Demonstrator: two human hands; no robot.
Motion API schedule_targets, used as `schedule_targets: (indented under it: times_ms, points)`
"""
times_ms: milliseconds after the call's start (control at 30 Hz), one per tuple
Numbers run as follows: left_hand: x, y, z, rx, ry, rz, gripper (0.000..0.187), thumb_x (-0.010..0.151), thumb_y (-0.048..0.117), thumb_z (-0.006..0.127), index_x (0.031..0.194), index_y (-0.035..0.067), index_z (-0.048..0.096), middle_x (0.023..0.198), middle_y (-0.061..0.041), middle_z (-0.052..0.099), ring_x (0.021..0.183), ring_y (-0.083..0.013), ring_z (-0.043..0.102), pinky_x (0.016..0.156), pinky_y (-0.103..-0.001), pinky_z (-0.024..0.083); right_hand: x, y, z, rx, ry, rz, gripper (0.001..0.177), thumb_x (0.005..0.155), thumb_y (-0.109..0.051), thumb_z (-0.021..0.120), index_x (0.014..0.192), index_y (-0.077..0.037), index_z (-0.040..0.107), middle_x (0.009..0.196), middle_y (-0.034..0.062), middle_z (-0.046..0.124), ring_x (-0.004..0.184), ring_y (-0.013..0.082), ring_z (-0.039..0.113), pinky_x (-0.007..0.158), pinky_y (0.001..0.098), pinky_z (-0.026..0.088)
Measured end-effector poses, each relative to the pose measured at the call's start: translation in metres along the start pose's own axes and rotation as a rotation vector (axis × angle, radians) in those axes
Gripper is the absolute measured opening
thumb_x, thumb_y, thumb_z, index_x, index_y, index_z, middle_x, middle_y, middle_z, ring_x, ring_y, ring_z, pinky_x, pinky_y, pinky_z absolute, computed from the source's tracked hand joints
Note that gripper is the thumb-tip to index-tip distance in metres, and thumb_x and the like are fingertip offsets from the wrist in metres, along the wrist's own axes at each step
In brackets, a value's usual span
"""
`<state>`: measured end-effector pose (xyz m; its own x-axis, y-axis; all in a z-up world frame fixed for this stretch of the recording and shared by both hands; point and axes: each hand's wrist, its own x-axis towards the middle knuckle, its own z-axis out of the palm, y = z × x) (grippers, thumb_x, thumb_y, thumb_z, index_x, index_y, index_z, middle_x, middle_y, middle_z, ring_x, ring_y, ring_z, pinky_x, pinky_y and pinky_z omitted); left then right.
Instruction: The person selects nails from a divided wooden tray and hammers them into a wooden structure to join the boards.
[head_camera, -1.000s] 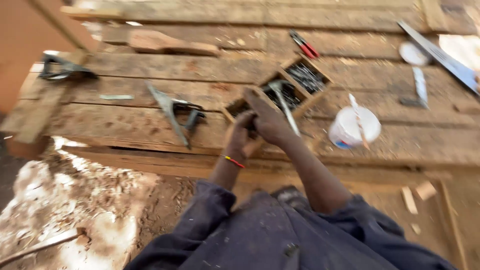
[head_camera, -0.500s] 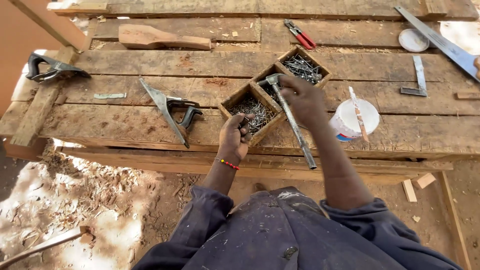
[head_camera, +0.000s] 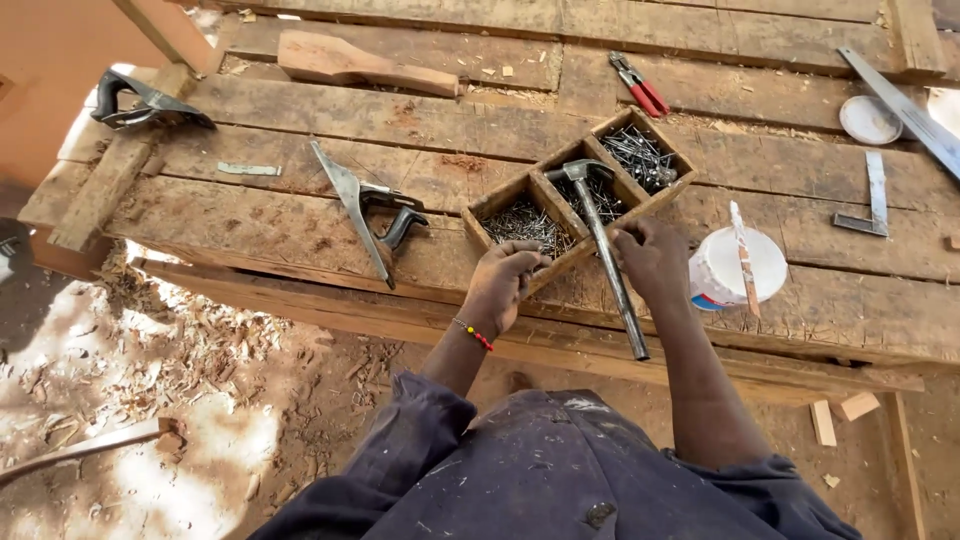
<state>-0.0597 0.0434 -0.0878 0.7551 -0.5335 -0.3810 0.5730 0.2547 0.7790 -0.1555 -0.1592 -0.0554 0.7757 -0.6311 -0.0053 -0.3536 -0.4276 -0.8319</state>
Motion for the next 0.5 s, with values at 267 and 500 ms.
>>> schedule_targets:
  times_ms: [267, 500]
  points:
    - [-0.015, 0.01, 0.02, 0.079, -0.07, 0.046, 0.024, 0.086, 0.006, 0.071, 0.108, -0.002, 0.07, 0.079, -0.013, 0.069, 0.057, -0.0012, 0.045, 0.049, -0.014, 0.03, -0.029, -0.057, 0.019, 0.215, -0.239, -0.241, 0.017, 0.099, -0.006, 0.067, 0.114, -0.003, 0.076, 0.097, 0.024, 0.07, 0.089, 0.0316, 0.068, 0.079, 0.0451, 0.058]
    - [-0.035, 0.032, 0.028, -0.04, -0.137, 0.103, 0.044, 0.081, 0.011, 0.084, 0.118, -0.005, 0.066, 0.084, -0.01, 0.068, 0.06, -0.0033, 0.053, 0.049, -0.016, 0.039, -0.034, -0.06, 0.039, 0.591, -0.161, -0.072, 0.017, 0.098, -0.001, 0.065, 0.113, 0.005, 0.07, 0.088, 0.0189, 0.065, 0.078, 0.02, 0.07, 0.068, 0.0338, 0.064]
